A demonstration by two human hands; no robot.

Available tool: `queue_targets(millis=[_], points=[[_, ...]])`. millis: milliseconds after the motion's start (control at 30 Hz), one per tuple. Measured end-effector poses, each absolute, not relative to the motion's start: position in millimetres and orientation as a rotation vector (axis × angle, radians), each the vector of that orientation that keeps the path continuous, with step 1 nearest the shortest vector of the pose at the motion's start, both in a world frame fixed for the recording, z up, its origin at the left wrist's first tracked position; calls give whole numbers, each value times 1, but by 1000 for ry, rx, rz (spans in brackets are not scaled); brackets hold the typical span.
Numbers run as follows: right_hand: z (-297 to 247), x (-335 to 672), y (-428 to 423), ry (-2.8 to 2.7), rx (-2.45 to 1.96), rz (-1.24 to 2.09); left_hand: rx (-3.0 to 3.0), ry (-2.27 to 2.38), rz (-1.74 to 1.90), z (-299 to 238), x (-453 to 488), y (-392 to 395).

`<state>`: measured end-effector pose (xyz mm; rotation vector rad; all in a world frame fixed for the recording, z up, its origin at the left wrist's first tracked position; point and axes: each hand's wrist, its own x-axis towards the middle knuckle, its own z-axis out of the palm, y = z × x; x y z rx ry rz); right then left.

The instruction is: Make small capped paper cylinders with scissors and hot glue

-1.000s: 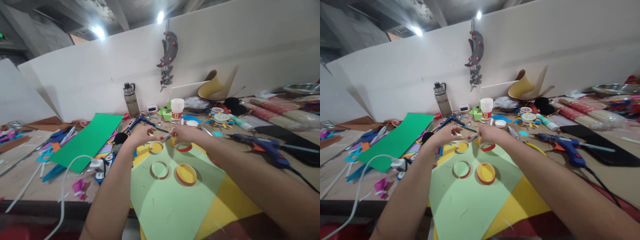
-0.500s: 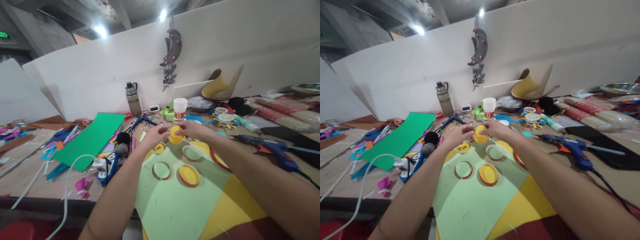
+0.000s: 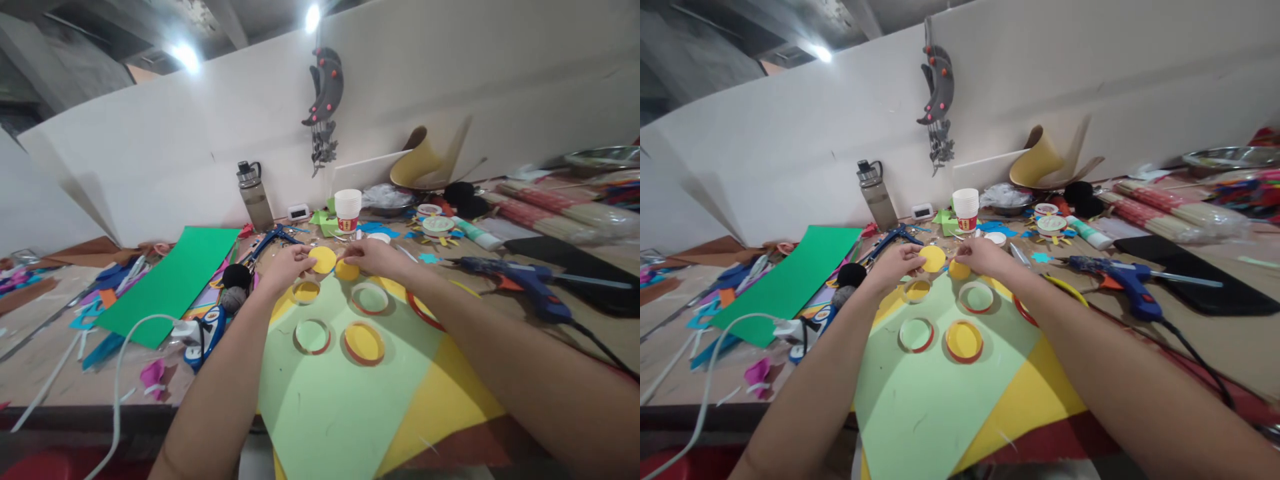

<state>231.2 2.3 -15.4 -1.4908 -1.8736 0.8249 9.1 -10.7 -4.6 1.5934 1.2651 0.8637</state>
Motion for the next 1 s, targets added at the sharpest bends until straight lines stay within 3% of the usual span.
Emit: queue_targets(millis=[267,533,800,1000], points=[[-1,210,-24,-2255,-1072,489,1533,1255,823,-4,15,-18],[0,211,-25,-2284,-1137,385,1890,1413,766,5,4,-17],[-22,209,-19,-2465,-1299,460,2372,1408,17,15,-23,-20],[-23,203,-19,-2255,-1205,352,2441,1345,255,15,-11,-23]])
